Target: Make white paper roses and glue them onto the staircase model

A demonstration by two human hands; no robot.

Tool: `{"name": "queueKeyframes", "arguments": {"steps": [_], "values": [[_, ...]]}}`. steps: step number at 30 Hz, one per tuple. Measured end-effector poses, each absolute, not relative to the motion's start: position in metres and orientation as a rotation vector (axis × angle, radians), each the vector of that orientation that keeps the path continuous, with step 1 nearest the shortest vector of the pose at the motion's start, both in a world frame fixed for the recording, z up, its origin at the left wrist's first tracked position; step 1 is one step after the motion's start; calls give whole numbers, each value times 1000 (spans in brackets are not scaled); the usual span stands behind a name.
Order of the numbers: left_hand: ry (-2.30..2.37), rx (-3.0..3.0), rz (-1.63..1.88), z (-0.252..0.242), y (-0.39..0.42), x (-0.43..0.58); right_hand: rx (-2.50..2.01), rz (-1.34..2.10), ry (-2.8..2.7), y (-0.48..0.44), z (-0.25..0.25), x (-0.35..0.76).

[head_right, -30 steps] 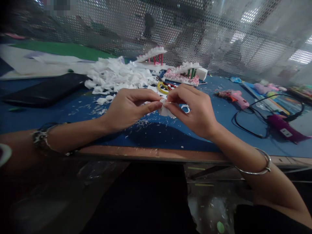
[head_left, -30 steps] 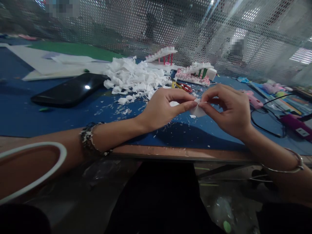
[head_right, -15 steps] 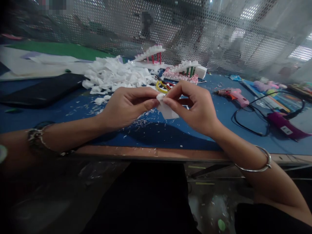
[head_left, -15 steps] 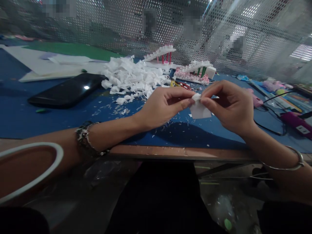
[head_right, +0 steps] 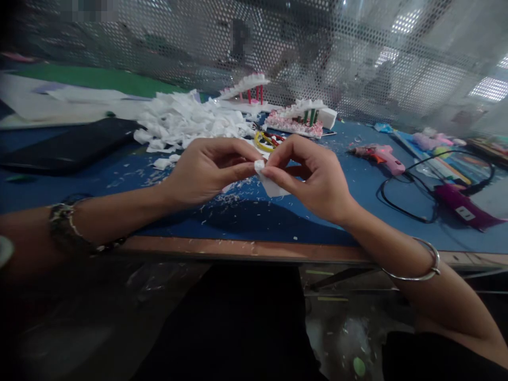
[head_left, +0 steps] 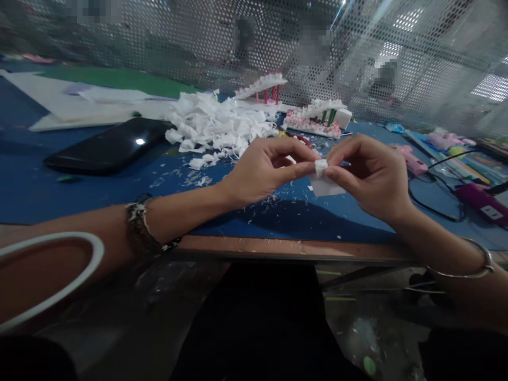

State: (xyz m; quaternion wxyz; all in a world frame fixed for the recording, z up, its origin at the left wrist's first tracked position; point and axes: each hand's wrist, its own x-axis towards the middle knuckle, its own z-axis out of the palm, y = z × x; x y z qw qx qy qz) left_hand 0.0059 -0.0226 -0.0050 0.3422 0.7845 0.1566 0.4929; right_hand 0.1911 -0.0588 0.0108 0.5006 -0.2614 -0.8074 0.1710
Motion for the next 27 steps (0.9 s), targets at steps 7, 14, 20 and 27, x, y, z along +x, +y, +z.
{"name": "queueKeyframes", "arguments": {"steps": [7, 14, 20, 27], "values": [[412, 2204, 1457, -6, -26, 7, -574, 302, -1951, -59, 10, 189], [365, 2202, 1381, -5, -30, 6, -573, 193, -1913, -59, 10, 190], [324, 2116, 1290, -4, -31, 7, -588, 443, -1940, -57, 10, 189], [427, 2091, 1301, -4, -27, 7, -518, 291, -2060, -57, 10, 196]]}}
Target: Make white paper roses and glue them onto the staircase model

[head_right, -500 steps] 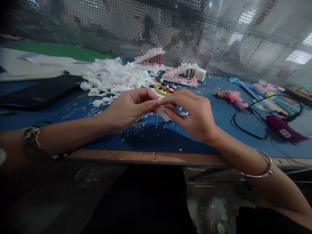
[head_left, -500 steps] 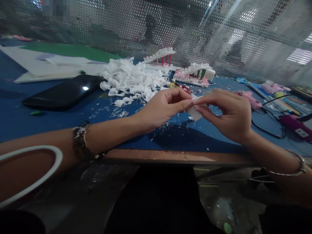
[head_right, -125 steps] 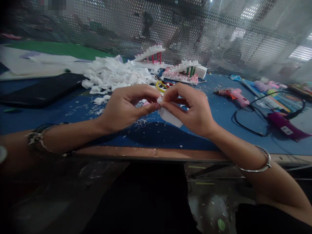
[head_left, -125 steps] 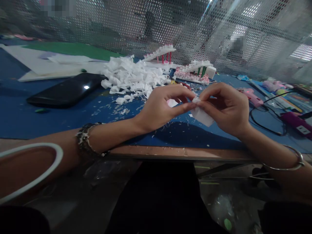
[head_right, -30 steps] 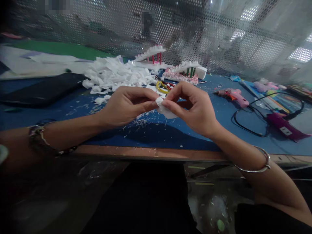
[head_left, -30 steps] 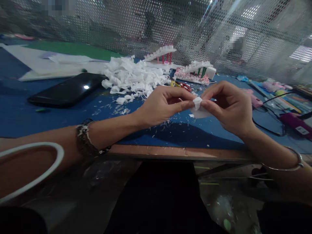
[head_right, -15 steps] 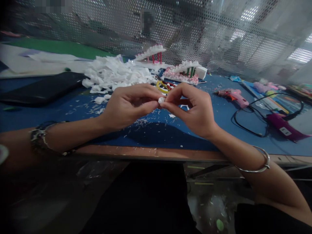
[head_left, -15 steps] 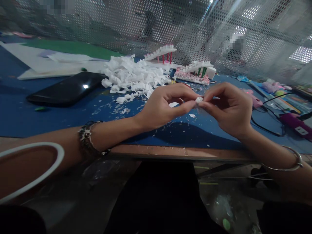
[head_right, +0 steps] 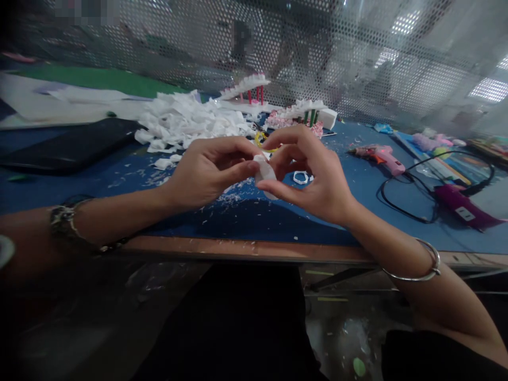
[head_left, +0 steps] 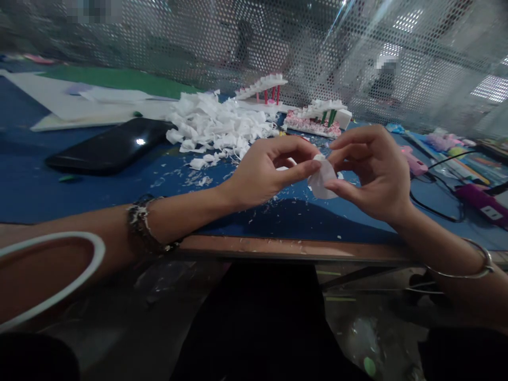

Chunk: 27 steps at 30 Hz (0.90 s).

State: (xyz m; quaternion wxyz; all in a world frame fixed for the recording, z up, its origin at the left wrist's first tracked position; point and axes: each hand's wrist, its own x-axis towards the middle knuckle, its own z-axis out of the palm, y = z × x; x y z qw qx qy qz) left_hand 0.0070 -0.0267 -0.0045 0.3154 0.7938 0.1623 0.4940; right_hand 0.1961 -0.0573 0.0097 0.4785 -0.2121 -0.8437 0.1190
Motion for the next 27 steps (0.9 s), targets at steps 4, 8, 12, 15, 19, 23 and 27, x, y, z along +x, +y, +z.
{"name": "queueKeyframes", "arguments": {"steps": [4, 8, 12, 15, 19, 23, 27], "values": [[451, 2038, 1315, -3, -26, 7, -576, 13, -2124, -60, 11, 198], [468, 1980, 1289, -3, -26, 8, -585, -33, -2078, -61, 14, 199], [459, 1985, 1274, -4, -24, 7, -594, -52, -2142, -59, 15, 200], [467, 1999, 1255, -5, -23, 6, -582, -167, -2193, -59, 16, 201], [504, 2041, 1213, -4, -23, 6, -528, -279, -2261, -61, 18, 202], [512, 2089, 1170, -3, -23, 5, -445, -391, -2304, -60, 19, 204], [518, 2084, 1153, -3, -23, 5, -455, -448, -2312, -58, 19, 209]]}}
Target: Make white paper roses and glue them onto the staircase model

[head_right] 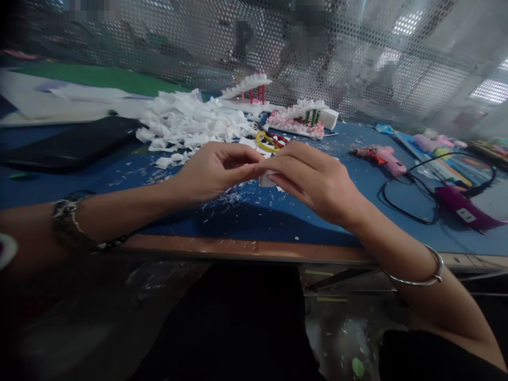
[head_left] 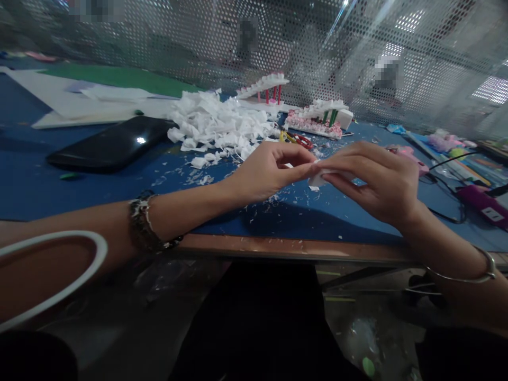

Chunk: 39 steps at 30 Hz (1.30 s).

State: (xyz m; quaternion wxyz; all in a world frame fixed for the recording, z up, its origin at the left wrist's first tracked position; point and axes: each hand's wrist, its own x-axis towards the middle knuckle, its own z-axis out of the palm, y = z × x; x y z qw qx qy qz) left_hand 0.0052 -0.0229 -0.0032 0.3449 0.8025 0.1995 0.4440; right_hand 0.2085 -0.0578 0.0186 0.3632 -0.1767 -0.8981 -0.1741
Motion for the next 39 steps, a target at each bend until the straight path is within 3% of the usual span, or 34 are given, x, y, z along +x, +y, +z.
{"name": "queueKeyframes", "arguments": {"steps": [6, 13, 27, 39], "values": [[525, 2084, 1139, -2, -24, 7, -634, -484, -2330, -60, 17, 214], [510, 2122, 1126, -3, -27, 7, -489, -496, -2269, -59, 20, 205], [453, 2305, 1380, -3, -33, 6, -660, -93, -2093, -58, 12, 196], [367, 2197, 1301, -3, -29, 5, -668, 61, -2004, -60, 15, 197]]}}
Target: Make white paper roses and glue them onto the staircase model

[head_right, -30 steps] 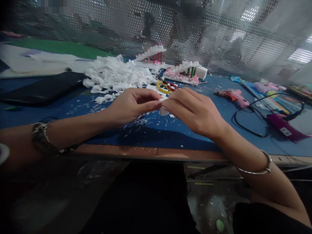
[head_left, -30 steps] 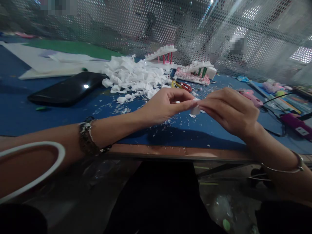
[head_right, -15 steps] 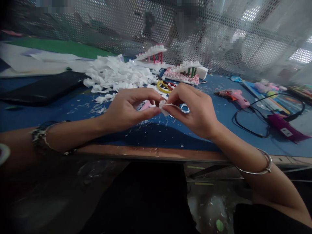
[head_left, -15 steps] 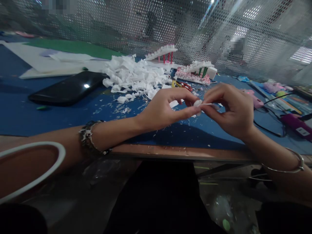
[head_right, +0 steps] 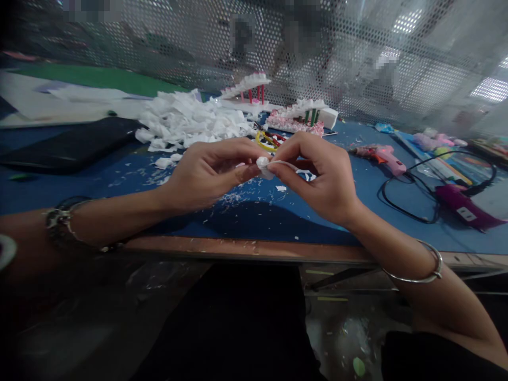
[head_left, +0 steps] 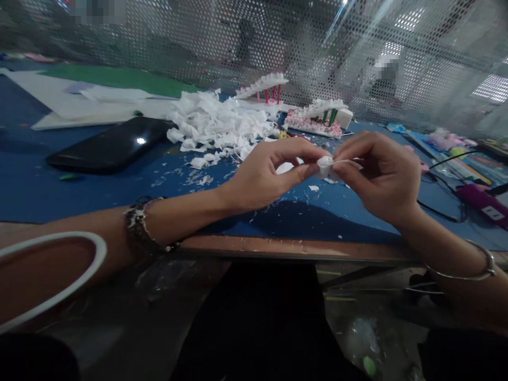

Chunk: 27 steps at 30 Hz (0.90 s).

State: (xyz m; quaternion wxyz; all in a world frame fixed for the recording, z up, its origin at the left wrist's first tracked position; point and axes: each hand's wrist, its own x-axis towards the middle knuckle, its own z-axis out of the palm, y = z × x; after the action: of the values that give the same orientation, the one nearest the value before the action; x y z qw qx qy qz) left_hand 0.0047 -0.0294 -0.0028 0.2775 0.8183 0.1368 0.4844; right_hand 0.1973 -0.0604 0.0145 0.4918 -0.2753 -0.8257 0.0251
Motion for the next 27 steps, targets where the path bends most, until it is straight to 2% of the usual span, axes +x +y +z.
{"name": "queueKeyframes", "arguments": {"steps": [8, 17, 22, 27], "values": [[335, 2093, 1263, -4, -28, 6, -629, 199, -1990, -62, 13, 194], [449, 2104, 1362, -2, -32, 6, -552, 222, -1975, -64, 15, 191], [369, 2141, 1452, -3, -32, 7, -642, 200, -1976, -64, 14, 192], [267, 2257, 1573, -6, -30, 6, -515, 230, -1964, -60, 12, 193]]}}
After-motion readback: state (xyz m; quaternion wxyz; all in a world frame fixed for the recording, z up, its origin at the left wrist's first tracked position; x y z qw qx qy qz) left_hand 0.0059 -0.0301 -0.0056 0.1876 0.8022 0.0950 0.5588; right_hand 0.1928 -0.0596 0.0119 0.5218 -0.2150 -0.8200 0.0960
